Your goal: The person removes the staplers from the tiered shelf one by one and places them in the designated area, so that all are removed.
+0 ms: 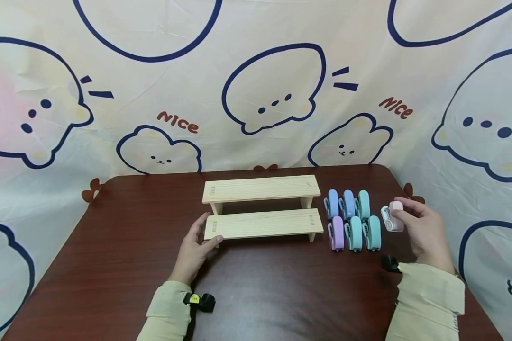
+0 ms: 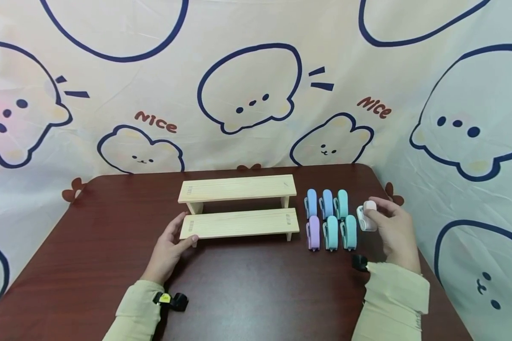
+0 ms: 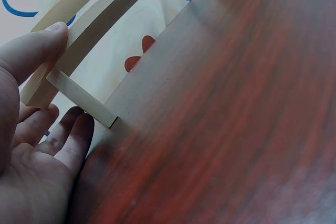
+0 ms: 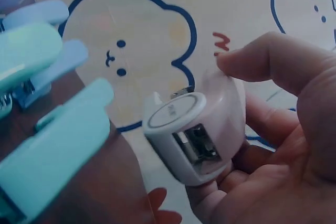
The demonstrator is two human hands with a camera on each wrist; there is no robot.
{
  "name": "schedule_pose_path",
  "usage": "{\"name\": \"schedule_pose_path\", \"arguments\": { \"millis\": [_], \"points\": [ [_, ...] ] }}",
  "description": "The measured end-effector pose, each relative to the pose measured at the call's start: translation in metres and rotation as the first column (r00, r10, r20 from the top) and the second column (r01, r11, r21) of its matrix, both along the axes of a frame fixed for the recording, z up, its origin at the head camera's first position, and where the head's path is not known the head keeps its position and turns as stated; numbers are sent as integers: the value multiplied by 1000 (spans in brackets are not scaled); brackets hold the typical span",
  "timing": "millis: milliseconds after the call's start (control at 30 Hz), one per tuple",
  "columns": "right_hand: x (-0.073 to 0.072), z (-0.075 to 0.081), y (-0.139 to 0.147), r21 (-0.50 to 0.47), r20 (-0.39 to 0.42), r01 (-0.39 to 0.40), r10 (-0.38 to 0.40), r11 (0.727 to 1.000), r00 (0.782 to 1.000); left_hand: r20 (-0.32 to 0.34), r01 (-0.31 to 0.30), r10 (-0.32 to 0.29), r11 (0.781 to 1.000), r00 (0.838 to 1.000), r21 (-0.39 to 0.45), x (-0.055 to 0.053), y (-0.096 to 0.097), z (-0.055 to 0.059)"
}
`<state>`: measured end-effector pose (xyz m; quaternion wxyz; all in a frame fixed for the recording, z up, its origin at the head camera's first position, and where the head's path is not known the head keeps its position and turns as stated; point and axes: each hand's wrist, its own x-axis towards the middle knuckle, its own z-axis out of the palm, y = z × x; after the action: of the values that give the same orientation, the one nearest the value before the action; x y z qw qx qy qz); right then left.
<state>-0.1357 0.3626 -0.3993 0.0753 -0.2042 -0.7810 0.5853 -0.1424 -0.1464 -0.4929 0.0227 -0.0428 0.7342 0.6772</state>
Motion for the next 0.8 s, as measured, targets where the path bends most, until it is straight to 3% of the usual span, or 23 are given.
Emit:
{"name": "schedule_pose_path", "arguments": {
  "millis": [200, 467, 800],
  "points": [
    [1, -9, 10, 67, 70, -59, 54, 996, 996, -1, 4, -4, 1000, 1000, -16, 0, 0, 1],
    [4, -19, 24, 9, 97, -125, 124, 992, 988, -2, 3, -3, 1000, 1000, -21, 0, 1, 1],
    [5, -35, 34, 6, 155, -163, 160, 987, 975, 0, 8, -8, 1000, 1000, -16, 0, 1, 1]
  ]
}}
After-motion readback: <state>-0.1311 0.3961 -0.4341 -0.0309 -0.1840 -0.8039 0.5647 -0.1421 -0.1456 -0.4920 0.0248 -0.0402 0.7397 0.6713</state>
